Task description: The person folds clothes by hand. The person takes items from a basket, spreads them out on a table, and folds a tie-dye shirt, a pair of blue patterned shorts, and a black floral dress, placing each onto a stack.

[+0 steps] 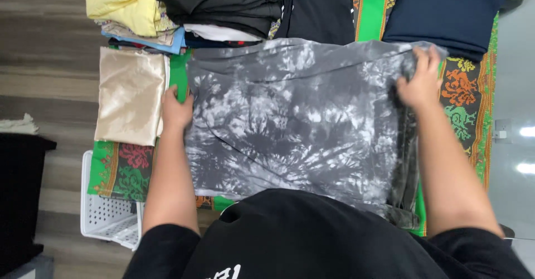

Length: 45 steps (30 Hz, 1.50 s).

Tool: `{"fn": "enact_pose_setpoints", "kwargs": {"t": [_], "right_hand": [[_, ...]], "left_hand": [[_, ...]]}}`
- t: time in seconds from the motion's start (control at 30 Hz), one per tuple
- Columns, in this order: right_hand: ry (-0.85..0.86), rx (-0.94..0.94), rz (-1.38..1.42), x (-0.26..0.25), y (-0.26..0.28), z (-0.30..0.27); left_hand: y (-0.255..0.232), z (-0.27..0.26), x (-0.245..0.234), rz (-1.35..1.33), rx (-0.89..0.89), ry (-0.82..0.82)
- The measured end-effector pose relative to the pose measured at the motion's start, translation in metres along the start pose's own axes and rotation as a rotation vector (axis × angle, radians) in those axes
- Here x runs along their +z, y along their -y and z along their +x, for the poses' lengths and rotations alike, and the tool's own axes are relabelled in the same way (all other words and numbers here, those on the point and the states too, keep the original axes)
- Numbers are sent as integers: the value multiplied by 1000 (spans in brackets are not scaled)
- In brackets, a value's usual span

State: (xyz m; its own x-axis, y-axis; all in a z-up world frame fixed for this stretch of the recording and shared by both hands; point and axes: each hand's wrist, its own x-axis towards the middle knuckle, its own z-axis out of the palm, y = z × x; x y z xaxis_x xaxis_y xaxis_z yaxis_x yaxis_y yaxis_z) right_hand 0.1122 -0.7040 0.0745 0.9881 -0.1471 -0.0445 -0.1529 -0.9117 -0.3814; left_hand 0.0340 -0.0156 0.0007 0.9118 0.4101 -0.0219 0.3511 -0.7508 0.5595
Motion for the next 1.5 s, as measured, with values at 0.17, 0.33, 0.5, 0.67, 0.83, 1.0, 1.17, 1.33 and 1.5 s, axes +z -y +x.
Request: {"fn": "enact_pose_setpoints", "kwargs": {"t": [0.17, 0.33, 0.5, 0.67, 0.83, 1.0, 1.17, 1.33, 1.5], "right_hand": [[-50, 36, 49, 34, -35, -96], [-147, 107, -85, 61, -88, -183], [-170, 217, -122, 58, -99, -232], [-156, 414, -83, 47, -97, -294], [-163, 427, -39, 52, -117, -359], [-175, 538, 145, 49, -129, -397], [-135, 653, 345, 43, -128, -417], [84, 882, 559, 35, -117, -414], [49, 796, 548, 40, -119, -419]], "left_hand": [[-9, -119, -39, 173, -324, 9], [26, -205, -52, 240, -570, 3], [89, -237, -43, 207, -492, 72], [112, -231, -58, -324, -524, 142], [113, -238, -95, -708, -634, 66], [127, -253, -95, -736, -631, -66], [117, -265, -74, -690, -674, 136], [106, -262, -80, -743, -729, 167], [101, -257, -100, -905, -666, 166]]}}
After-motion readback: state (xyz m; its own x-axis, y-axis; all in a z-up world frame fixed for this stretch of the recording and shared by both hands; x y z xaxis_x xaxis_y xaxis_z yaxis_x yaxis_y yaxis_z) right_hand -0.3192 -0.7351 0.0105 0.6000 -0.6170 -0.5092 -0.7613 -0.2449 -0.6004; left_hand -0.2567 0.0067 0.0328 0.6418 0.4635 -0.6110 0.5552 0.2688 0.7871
